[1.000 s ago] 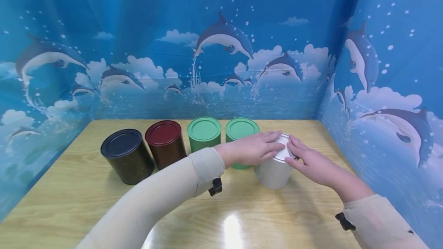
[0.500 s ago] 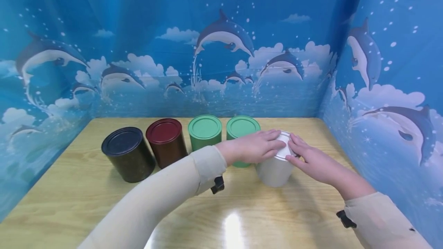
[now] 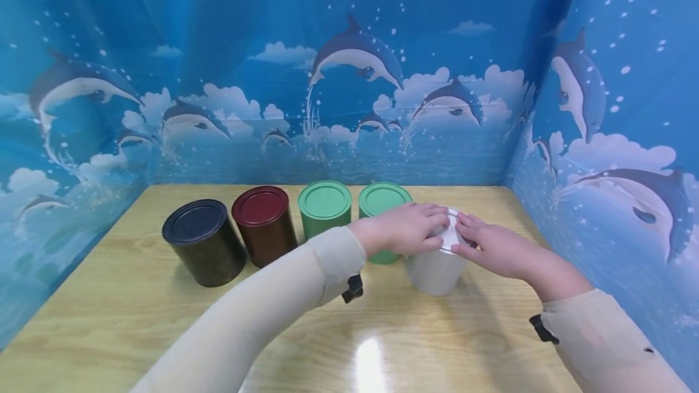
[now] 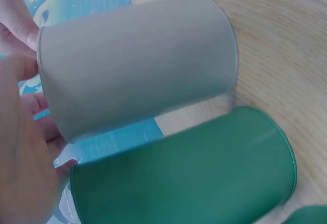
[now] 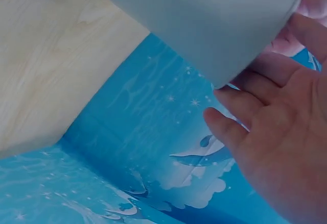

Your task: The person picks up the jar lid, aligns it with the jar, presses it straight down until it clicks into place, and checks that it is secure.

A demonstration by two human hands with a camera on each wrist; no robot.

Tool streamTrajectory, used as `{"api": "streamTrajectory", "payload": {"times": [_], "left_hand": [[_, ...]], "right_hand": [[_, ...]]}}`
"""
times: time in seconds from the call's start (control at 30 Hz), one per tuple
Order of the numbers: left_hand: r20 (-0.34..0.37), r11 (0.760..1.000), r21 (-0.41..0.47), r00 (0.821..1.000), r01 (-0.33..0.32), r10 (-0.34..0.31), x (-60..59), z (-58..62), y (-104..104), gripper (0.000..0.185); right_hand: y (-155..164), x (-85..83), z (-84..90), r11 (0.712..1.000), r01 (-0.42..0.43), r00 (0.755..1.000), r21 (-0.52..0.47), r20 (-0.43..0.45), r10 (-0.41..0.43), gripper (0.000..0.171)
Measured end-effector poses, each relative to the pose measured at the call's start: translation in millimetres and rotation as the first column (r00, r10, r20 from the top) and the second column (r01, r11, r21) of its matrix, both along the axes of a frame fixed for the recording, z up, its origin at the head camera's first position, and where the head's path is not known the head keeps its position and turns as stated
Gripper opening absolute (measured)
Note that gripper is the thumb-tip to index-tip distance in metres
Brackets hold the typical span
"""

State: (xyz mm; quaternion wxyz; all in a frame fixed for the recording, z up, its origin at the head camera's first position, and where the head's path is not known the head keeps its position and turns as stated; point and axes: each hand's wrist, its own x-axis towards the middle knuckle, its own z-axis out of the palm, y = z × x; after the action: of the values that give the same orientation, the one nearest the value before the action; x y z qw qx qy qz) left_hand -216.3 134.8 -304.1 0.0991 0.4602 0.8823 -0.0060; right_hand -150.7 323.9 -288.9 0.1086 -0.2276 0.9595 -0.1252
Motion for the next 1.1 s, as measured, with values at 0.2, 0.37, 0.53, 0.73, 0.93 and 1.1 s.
{"api": "streamTrajectory", "payload": {"times": [0.2,0.37,0.53,0.73,0.93,1.1], "left_hand": [[-0.016,1.000,-0.023,1.000,0.005,-0.006,3.6,-0.7,-7,0.062],[-0.110,0.999,-0.041,0.993,0.028,-0.032,9.1,-5.3,-8,0.084],[-0.131,0.998,-0.042,0.991,0.036,-0.041,7.4,-8.3,-2,0.094],[-0.171,0.999,-0.015,0.985,0.029,-0.031,4.3,-9.9,5,0.090],[-0.208,0.997,-0.075,0.977,0.034,-0.049,10.9,-7.9,0,0.085],[-0.286,0.996,-0.093,0.958,-0.008,-0.019,16.9,-10.3,-14,0.078]], "right_hand": [[5,1.0,2.3,0.999,0.029,0.999,-0.036,0.039,-0.027,0.075],[3,4.3,-2.6,1.000,0.027,0.998,0.002,-0.059,-0.027,0.088],[-4,4.4,-9.3,0.998,-0.015,0.981,0.065,-0.191,0.027,0.088],[-5,2.5,-11.9,0.993,-0.027,0.959,0.112,-0.278,0.057,0.081],[-2,3.7,-14.6,0.996,-0.015,0.963,0.083,-0.266,0.037,0.084],[1,7.2,-19.8,0.997,0.006,0.961,0.082,-0.274,0.017,0.084]]}}
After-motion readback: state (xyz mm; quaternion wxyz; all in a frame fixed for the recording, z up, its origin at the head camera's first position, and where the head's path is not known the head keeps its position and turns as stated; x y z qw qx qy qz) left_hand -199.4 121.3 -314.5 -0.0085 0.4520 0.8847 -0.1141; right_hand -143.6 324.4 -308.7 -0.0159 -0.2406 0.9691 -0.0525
